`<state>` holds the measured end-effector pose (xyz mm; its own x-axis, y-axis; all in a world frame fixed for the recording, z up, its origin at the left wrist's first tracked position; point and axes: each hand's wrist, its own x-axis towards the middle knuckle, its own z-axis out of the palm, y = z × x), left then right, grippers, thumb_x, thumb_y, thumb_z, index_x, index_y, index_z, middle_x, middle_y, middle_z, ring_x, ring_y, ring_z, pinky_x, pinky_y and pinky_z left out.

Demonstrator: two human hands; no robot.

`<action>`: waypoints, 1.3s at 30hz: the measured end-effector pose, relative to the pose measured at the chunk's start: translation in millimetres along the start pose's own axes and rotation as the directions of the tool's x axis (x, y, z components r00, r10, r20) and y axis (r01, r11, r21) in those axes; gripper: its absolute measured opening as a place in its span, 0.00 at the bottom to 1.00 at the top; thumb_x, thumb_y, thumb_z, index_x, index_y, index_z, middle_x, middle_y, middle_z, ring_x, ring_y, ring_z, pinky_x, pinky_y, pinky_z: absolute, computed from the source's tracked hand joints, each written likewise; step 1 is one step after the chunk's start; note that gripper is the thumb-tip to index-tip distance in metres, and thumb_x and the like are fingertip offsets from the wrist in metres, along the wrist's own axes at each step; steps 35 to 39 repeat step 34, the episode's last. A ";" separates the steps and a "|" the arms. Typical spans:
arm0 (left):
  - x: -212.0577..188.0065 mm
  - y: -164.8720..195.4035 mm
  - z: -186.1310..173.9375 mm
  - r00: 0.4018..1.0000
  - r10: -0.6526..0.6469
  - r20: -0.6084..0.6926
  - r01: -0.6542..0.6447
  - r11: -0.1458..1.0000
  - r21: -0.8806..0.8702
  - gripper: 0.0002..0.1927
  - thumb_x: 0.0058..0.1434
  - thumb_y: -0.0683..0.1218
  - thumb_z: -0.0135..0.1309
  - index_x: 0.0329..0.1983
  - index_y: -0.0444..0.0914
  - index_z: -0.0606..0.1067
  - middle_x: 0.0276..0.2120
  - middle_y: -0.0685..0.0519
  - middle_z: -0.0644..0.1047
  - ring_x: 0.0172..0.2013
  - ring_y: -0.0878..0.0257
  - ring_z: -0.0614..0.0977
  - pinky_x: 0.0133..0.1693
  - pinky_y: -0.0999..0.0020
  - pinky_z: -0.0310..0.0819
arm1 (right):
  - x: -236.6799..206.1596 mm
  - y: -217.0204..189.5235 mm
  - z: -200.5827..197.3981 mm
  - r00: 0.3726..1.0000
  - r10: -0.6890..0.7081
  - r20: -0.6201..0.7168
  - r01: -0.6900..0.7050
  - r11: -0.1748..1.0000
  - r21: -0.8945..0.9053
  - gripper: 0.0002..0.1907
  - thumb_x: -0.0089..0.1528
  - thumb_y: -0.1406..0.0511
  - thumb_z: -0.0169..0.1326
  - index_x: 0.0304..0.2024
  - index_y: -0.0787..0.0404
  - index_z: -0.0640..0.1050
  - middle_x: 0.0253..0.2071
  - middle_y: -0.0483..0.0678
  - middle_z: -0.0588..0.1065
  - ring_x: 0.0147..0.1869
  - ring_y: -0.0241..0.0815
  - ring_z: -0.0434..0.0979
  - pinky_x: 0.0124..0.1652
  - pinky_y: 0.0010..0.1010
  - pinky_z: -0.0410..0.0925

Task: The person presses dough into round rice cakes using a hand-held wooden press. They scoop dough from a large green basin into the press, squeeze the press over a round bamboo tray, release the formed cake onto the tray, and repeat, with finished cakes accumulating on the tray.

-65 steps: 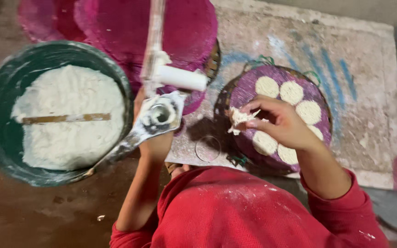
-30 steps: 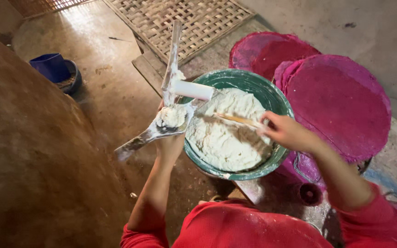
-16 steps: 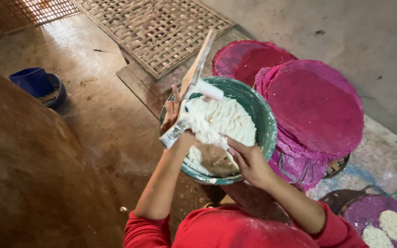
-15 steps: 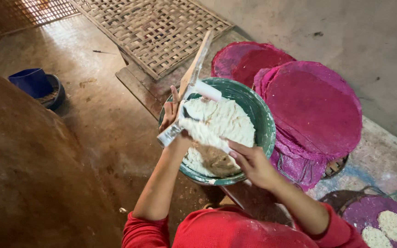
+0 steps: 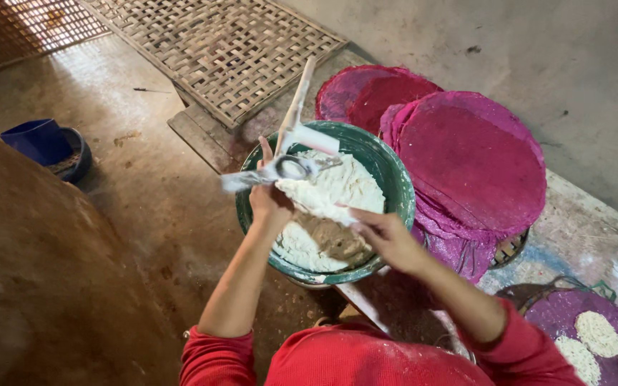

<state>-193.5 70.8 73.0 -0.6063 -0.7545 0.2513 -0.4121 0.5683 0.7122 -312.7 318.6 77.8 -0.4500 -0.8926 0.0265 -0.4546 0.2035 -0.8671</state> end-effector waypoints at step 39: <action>-7.8 -35.7 -49.3 0.989 0.142 -0.038 -0.142 0.855 -0.499 0.20 0.62 0.43 0.57 0.57 0.35 0.75 0.50 0.48 0.80 0.47 0.61 0.80 0.48 0.67 0.76 | 11.6 -9.9 -83.7 0.944 -0.147 0.294 0.145 0.989 0.030 0.21 0.70 0.59 0.56 0.62 0.62 0.78 0.39 0.48 0.79 0.39 0.35 0.73 0.38 0.33 0.66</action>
